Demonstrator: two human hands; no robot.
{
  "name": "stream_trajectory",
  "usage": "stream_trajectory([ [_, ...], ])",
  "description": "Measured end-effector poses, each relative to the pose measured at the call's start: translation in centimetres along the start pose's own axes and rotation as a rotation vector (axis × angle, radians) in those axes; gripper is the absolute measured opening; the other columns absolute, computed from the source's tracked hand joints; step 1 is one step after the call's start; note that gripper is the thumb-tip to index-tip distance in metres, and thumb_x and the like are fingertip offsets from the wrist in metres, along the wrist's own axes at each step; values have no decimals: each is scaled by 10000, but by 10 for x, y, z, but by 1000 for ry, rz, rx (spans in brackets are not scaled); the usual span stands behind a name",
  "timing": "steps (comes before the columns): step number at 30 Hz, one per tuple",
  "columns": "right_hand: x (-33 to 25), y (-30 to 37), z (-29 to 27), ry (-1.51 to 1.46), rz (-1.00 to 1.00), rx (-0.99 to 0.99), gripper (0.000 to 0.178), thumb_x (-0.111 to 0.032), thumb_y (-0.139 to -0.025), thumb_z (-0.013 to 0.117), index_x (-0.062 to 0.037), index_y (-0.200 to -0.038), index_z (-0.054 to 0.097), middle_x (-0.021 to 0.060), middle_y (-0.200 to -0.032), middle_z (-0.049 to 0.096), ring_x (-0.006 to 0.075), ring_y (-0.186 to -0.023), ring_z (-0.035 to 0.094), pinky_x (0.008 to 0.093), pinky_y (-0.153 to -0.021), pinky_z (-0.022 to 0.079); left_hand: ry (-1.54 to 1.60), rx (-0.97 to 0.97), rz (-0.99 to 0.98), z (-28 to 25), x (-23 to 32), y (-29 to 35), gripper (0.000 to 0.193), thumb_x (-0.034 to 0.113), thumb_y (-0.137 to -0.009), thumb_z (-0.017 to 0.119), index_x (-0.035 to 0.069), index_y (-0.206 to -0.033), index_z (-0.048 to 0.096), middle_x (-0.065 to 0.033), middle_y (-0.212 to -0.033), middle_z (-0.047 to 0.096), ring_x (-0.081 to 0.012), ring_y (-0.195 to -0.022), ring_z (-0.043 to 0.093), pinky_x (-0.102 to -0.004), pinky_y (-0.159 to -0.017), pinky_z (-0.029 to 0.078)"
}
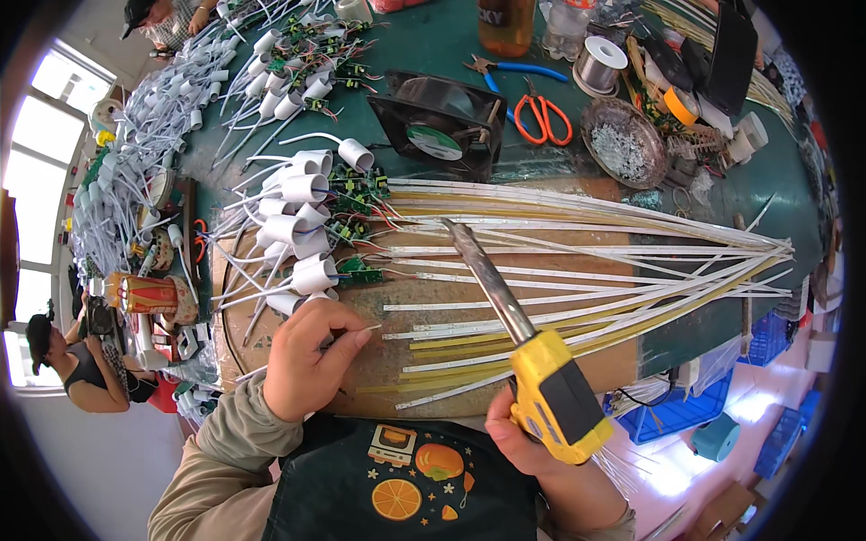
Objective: The person aligns LED strips and driver circuit components on a workbench by hand and solders the electrical connections using a soldering iron.
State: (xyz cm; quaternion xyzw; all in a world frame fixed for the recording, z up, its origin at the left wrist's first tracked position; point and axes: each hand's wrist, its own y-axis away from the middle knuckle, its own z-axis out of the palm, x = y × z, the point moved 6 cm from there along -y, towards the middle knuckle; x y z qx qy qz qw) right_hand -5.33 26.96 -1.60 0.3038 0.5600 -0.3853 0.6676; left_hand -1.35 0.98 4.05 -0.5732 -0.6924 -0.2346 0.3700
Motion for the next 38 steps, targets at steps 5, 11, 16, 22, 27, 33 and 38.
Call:
stream_trajectory([
  [5, -21, -32, 35, 262, -31, -69, 253, -1, -809, 706, -30, -1046, 624, 65, -908, 668, 137, -764, 642, 272, -638, 511, 214, -203, -76, 11, 10, 12, 88, 56, -853, 701, 28, -914, 645, -82, -873, 652, -203, -785, 624, -294, -673, 487],
  [11, -5, -35, 52, 268, 78, -163, 331, -109, -800, 753, -50, -1100, 625, 92, -997, 661, 255, -877, 661, 335, -737, 533, 404, -370, -307, 25, 10, 22, 156, 153, -868, 712, 36, -967, 681, -86, -850, 671, -177, -741, 646, -293, -670, 504],
  [16, 2, -29, 53, 308, 109, -189, 336, -122, -800, 758, -42, -1097, 623, 100, -979, 657, 265, -869, 661, 338, -729, 534, 455, -431, -426, 32, 9, 24, 151, 152, -879, 711, 38, -971, 678, -52, -830, 678, -107, -707, 624, -263, -642, 502],
  [22, -5, -32, 56, 259, 40, -188, 218, -65, -819, 731, -27, -1013, 639, 99, -921, 653, 226, -801, 654, 322, -685, 522, 514, -455, -403, 38, 9, 26, 133, 131, -875, 713, 37, -958, 668, -39, -830, 667, -105, -719, 625, -258, -638, 498],
  [27, -1, -29, 61, -256, 262, -242, 133, 0, -878, 650, -31, -1003, 614, 31, -879, 616, 109, -823, 589, 259, -712, 476, 582, -583, -365, 37, 12, 22, 82, 58, -884, 694, 12, -942, 659, -39, -888, 654, -116, -802, 621, -254, -696, 488],
  [33, 4, -21, 57, -70, 145, -289, 602, 39, -857, 652, -36, -1389, 382, 99, -916, 607, 151, -801, 574, 277, -734, 470, 316, -434, 31, 22, 19, 12, 105, 48, -814, 715, 42, -904, 660, -81, -878, 638, -239, -789, 622, -323, -694, 490],
  [38, 6, -15, 41, -1, 114, -160, 614, -23, -852, 682, 0, -1385, 378, 117, -942, 615, 147, -787, 580, 259, -701, 482, -404, -92, 334, 0, 6, -4, 148, 56, -751, 723, 58, -885, 661, -77, -873, 626, -289, -791, 610, -378, -727, 484],
])
